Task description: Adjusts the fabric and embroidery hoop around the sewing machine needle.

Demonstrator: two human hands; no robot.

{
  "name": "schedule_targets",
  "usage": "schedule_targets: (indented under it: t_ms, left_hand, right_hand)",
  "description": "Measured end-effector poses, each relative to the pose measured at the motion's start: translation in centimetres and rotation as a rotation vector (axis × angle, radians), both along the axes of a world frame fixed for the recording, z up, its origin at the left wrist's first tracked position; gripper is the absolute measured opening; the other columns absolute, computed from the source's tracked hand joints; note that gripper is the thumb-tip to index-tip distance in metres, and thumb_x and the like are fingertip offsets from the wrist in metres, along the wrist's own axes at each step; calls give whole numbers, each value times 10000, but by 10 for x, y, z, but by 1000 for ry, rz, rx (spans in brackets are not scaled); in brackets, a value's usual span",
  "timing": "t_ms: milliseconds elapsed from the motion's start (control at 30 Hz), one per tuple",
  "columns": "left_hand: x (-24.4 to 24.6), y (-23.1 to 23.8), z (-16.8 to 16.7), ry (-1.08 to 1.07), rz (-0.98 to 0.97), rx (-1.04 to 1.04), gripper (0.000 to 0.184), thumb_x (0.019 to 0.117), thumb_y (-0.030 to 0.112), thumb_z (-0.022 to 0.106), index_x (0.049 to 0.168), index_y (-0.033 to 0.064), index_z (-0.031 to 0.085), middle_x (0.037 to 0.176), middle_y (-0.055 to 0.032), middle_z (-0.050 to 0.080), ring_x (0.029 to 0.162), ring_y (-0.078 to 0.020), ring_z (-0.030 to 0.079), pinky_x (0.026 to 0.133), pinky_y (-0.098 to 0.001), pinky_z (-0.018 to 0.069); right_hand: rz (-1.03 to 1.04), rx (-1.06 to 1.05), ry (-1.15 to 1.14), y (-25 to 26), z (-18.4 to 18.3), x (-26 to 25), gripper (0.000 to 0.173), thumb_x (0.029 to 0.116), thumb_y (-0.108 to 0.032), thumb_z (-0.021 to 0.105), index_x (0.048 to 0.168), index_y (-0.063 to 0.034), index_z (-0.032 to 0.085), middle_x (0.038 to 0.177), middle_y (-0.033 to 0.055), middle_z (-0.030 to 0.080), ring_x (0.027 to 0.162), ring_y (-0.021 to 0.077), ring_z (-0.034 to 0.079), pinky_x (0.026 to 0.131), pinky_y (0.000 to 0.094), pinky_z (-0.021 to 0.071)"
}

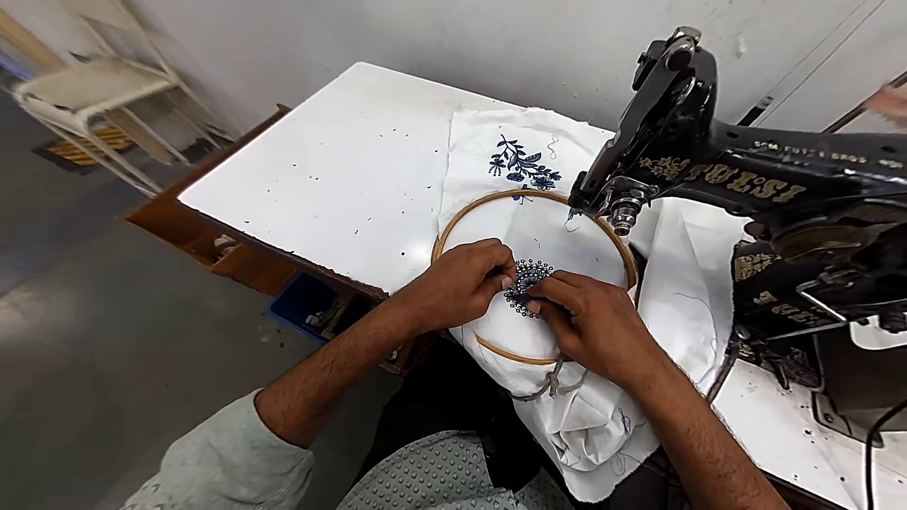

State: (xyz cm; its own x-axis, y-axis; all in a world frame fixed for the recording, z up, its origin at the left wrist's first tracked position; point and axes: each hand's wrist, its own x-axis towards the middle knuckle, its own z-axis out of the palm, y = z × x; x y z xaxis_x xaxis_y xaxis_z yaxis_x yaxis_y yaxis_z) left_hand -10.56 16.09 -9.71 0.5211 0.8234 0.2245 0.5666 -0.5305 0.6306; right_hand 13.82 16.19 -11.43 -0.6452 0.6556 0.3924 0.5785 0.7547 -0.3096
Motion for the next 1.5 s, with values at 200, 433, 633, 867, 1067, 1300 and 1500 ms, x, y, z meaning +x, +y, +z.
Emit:
schedule_targets:
  t_ms: [200, 433, 633, 867, 1067, 1300, 1500]
  left_hand:
    - [-5, -7, 6, 124, -131, 61, 140, 988, 163, 661, 1071, 123, 766, 1036, -4, 656, 967, -101, 617, 869, -263, 527]
    - [14, -13, -1, 297, -96, 282, 83, 961, 83, 590, 926, 84, 665, 943, -46, 611, 905, -209, 602, 745, -340, 524]
    - [16, -11, 0, 326, -106, 272, 78, 944, 92, 573, 925, 87, 649, 936, -48, 600, 902, -215, 599, 734, -348, 521]
    - [8, -8, -4, -51, 50, 63, 117, 1021, 128, 555, 961, 77, 642, 910, -11, 565, 770, -88, 560, 678, -250, 501]
    - [6, -7, -6, -105, 74, 50, 102, 1017, 124, 575, 965, 74, 647, 891, -6, 573, 749, -72, 559, 660, -220, 492]
    - [6, -5, -6, -126, 58, 23, 103, 1015, 121, 570, 971, 70, 648, 897, -10, 586, 763, -72, 576, 669, -223, 503]
    - [2, -1, -5, -149, -24, -7, 103, 1005, 119, 613, 977, 56, 689, 903, -14, 611, 765, -61, 591, 677, -205, 514]
  right_hand:
    - [-155, -140, -11, -19, 11, 6, 193, 954, -315, 603, 998, -188, 742, 834, -72, 663, 721, 86, 634, 604, 336, 523]
    - [-138, -183, -7, -21, 9, 2, 176, 966, -328, 596, 958, -207, 724, 810, -91, 640, 706, 60, 615, 597, 312, 517]
    - [-129, -85, 8, -24, 6, -5, 166, 962, -276, 604, 911, -185, 733, 796, -59, 642, 684, 88, 623, 567, 319, 502]
    - [-91, -76, -29, -14, 9, 11, 205, 956, -311, 595, 1005, -188, 752, 820, -64, 633, 692, 88, 611, 578, 316, 506]
    - [38, -70, -55, 1, 9, 11, 206, 969, -291, 591, 1032, -187, 757, 868, -55, 658, 771, 89, 645, 648, 311, 544]
    - [105, -38, -19, 10, 2, 12, 242, 1007, -316, 568, 1062, -188, 766, 910, -40, 670, 836, 107, 647, 695, 308, 541]
    - [2, -50, -16, 2, 4, 4, 221, 1011, -293, 559, 1027, -174, 745, 886, -39, 671, 785, 108, 659, 650, 334, 544]
